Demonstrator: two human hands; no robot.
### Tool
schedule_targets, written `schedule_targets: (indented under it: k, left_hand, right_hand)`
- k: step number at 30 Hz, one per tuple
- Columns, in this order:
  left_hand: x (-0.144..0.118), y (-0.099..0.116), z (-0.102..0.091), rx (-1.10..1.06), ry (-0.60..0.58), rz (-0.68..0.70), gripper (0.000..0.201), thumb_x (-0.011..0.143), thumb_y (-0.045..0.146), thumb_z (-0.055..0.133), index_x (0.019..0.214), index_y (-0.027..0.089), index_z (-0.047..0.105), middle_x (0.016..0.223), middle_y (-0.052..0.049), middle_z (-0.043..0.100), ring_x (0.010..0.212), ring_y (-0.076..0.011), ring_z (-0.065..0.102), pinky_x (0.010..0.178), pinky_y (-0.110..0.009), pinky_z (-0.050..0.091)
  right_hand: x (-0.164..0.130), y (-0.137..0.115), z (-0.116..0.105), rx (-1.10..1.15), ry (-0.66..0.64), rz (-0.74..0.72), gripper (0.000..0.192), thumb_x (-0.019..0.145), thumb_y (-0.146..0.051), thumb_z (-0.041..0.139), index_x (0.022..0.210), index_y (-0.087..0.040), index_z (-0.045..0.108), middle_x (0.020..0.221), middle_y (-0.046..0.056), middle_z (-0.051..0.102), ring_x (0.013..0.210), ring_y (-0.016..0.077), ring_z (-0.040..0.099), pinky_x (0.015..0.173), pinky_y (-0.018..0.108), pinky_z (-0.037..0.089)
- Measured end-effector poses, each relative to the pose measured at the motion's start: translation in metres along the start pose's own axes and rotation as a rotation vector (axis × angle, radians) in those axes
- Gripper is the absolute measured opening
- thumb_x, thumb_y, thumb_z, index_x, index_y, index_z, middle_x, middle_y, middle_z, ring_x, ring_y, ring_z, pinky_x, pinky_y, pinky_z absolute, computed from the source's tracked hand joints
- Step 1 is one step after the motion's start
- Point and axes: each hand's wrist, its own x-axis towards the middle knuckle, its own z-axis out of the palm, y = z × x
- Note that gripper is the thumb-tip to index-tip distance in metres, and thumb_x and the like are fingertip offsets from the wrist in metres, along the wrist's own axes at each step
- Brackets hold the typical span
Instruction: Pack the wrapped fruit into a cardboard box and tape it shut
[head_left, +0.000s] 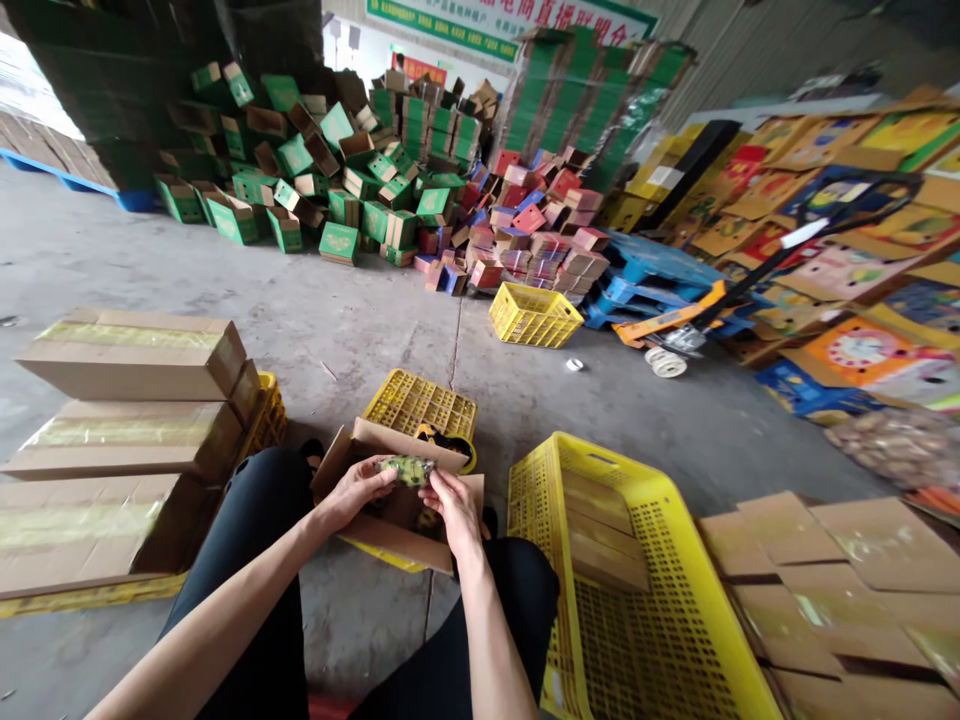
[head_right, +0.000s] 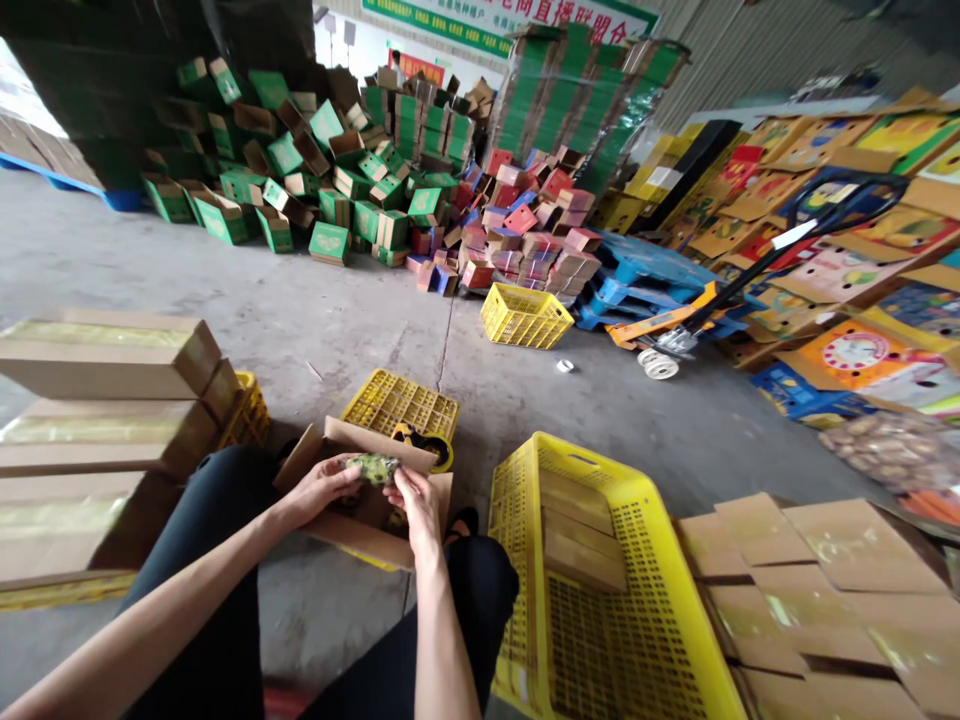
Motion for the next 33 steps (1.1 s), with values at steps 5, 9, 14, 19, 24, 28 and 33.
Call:
schedule_targets:
  k: [5,9,14,19,24,28,33]
  left_hand:
    - [-0.003,0.002,0.003,-0.045,0.030,-0.030,0.070,0.074,0.055,0.095,0.131,0.020,0.074,0.123,-0.012,0.078,0.102,-0.0248,0.073,0.087,-0.033,0.056]
    - [-0.004,0.004,0.005,-0.032,0.009,-0.026,0.063,0.075,0.059,0.093,0.119,0.017,0.079,0.111,-0.012,0.080,0.092,-0.0222,0.073,0.080,-0.030,0.055]
    - [-0.001,0.002,0.006,-0.032,0.034,-0.036,0.060,0.075,0.066,0.089,0.104,0.014,0.081,0.096,-0.011,0.080,0.079,-0.0185,0.071,0.072,-0.026,0.054]
    - [0.000,0.001,0.005,-0.031,0.052,-0.043,0.068,0.077,0.070,0.086,0.113,0.013,0.080,0.101,-0.013,0.081,0.083,-0.0208,0.073,0.076,-0.029,0.057]
    - [-0.001,0.001,0.003,0.016,0.064,-0.041,0.068,0.078,0.070,0.085,0.113,0.013,0.081,0.102,-0.013,0.082,0.086,-0.0227,0.075,0.076,-0.029,0.057]
    - [-0.002,0.000,0.002,0.038,0.079,-0.056,0.067,0.077,0.070,0.086,0.111,0.013,0.080,0.101,-0.013,0.081,0.088,-0.0242,0.076,0.078,-0.031,0.058]
    - [0.000,-0.003,0.001,0.027,0.103,-0.085,0.066,0.080,0.071,0.083,0.112,0.013,0.078,0.104,-0.013,0.081,0.088,-0.0230,0.075,0.077,-0.030,0.057]
  right_hand:
    - [0.000,0.000,-0.001,-0.103,0.057,-0.037,0.054,0.072,-0.064,0.087,0.104,-0.020,0.085,0.086,0.006,0.082,0.072,0.0211,0.076,0.065,0.029,0.060]
    - [-0.002,-0.002,0.000,-0.137,0.035,-0.062,0.058,0.073,-0.070,0.084,0.103,-0.020,0.085,0.088,0.007,0.083,0.074,0.0219,0.075,0.065,0.030,0.059]
    - [-0.003,-0.003,0.002,-0.143,-0.005,-0.070,0.060,0.075,-0.074,0.080,0.099,-0.018,0.083,0.087,0.007,0.081,0.072,0.0213,0.074,0.063,0.028,0.057]
    - [-0.004,-0.002,0.004,-0.124,-0.009,-0.037,0.059,0.080,-0.071,0.078,0.111,-0.021,0.081,0.107,0.010,0.082,0.085,0.0234,0.077,0.066,0.028,0.060]
    - [-0.009,-0.009,0.007,0.012,-0.080,-0.024,0.073,0.079,-0.057,0.087,0.145,-0.035,0.067,0.148,0.008,0.068,0.129,0.0293,0.069,0.089,0.036,0.065]
    - [-0.014,-0.014,0.009,0.046,-0.203,-0.010,0.079,0.072,-0.046,0.095,0.145,-0.037,0.067,0.152,0.005,0.066,0.135,0.0319,0.065,0.100,0.043,0.063]
    - [-0.015,-0.014,0.011,0.036,-0.191,-0.004,0.063,0.069,-0.044,0.097,0.126,-0.026,0.080,0.142,0.008,0.073,0.125,0.0319,0.072,0.103,0.045,0.062]
